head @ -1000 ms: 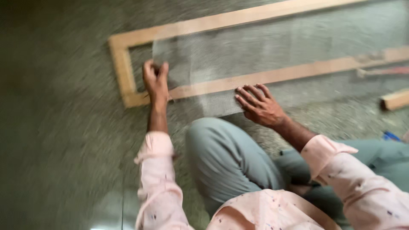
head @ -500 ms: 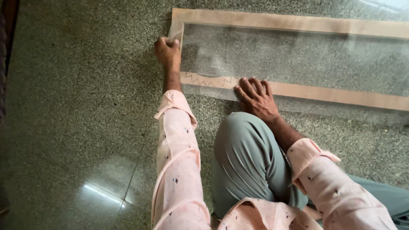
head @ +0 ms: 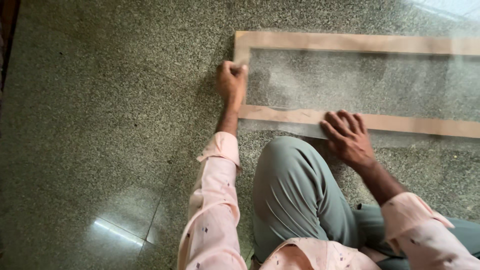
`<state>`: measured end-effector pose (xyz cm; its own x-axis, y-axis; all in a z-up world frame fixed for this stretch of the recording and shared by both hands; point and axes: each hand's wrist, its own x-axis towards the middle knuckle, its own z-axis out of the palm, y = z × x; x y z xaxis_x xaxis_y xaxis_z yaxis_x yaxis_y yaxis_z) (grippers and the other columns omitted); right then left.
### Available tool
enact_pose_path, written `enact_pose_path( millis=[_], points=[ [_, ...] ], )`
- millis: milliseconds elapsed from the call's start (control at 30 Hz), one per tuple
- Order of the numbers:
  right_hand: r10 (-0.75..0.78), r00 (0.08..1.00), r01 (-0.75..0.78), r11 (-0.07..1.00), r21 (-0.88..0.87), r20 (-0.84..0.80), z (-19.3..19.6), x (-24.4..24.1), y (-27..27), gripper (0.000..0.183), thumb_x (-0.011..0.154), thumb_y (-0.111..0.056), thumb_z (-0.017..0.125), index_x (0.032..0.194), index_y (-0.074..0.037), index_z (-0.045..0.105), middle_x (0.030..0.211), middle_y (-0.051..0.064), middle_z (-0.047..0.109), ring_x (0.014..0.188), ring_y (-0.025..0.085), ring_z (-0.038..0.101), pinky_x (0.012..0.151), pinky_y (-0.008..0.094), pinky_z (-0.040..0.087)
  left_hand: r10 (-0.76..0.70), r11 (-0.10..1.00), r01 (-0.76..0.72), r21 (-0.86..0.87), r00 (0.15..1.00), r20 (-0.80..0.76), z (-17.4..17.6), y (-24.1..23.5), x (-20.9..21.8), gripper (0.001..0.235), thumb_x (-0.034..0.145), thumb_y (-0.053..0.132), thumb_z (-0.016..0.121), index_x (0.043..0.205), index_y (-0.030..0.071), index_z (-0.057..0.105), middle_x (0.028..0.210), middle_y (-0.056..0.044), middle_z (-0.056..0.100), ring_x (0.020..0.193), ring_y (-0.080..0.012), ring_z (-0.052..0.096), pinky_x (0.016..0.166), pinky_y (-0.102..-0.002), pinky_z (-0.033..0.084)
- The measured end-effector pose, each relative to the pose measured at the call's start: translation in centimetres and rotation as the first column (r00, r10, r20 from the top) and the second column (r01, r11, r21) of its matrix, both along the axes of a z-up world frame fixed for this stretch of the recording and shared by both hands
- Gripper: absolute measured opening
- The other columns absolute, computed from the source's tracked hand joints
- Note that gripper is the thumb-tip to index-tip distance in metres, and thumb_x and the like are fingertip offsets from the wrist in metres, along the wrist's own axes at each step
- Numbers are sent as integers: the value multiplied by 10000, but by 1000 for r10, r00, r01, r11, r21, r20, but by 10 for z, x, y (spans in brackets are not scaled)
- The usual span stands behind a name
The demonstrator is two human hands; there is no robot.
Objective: The person assembles a rectangular wooden frame by hammering nails into the corners. They then place a mesh screen over the frame and secure it by hammering nails along the edges.
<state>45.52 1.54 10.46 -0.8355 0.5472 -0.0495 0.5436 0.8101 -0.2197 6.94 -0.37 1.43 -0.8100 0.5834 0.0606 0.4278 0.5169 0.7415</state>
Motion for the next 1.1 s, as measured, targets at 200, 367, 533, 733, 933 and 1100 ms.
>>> enact_pose_path(
  millis=[200, 367, 533, 733, 933, 1100],
  points=[
    [63, 994, -66, 997, 33, 83, -9, 28, -13, 594, 866, -226, 691, 1434, -133, 543, 1565, 95, 488, 1441, 318, 427, 1228, 548, 289, -50, 985, 37, -167, 996, -76, 17, 13, 29, 371, 846, 347, 877, 1046, 128, 654, 1010, -44, 688, 926, -221, 661, 763, -413, 542],
    [47, 999, -47, 999, 3, -5, -12, 35, -24, 586, 883, -265, 678, 1432, -111, 546, 1559, 96, 482, 1458, 336, 407, 1225, 566, 271, -111, 992, 100, -82, 984, -141, 8, 24, 33, 787, 808, 213, 815, 1514, 173, 469, 1409, -157, 547, 1199, -311, 618, 913, -427, 582],
    [62, 998, -62, 998, -15, -32, -2, 37, -24, 577, 871, -283, 694, 1405, -105, 568, 1548, 87, 500, 1447, 328, 420, 1221, 556, 284, -548, 826, 320, -465, 651, -525, -14, 35, 43, 525, 977, 214, 690, 1458, 290, 495, 1591, -48, 486, 1481, -283, 433, 1222, -563, 346],
    [87, 994, -89, 995, -40, -68, -1, 41, -25, 589, 847, -316, 712, 1376, -91, 588, 1530, 96, 504, 1426, 342, 430, 1197, 559, 305, -569, 782, 383, -492, 760, -313, -7, 37, 46, 676, 1005, 602, 509, 1554, 230, 382, 1589, -94, 348, 1473, -321, 330, 1177, -673, 253],
    [62, 990, -71, 995, -66, -128, -44, 55, 8, 526, 931, -316, 731, 1377, -65, 611, 1498, 153, 555, 1377, 336, 488, 1139, 543, 384, -563, 782, 382, -492, 771, -296, 30, 32, 46, 652, 994, 566, 533, 1532, 218, 408, 1571, -80, 373, 1471, -316, 345, 1178, -685, 239],
    [-156, 976, 171, 981, 90, -155, -71, 52, 114, 428, 1055, -238, 743, 1399, -24, 606, 1505, 239, 587, 1363, 358, 540, 1122, 522, 446, -558, 731, 386, -563, 813, -167, 34, 48, 49, 435, 1066, 419, 538, 1391, 131, 540, 1534, -134, 454, 1440, -316, 432, 1234, -612, 280]
  ],
)
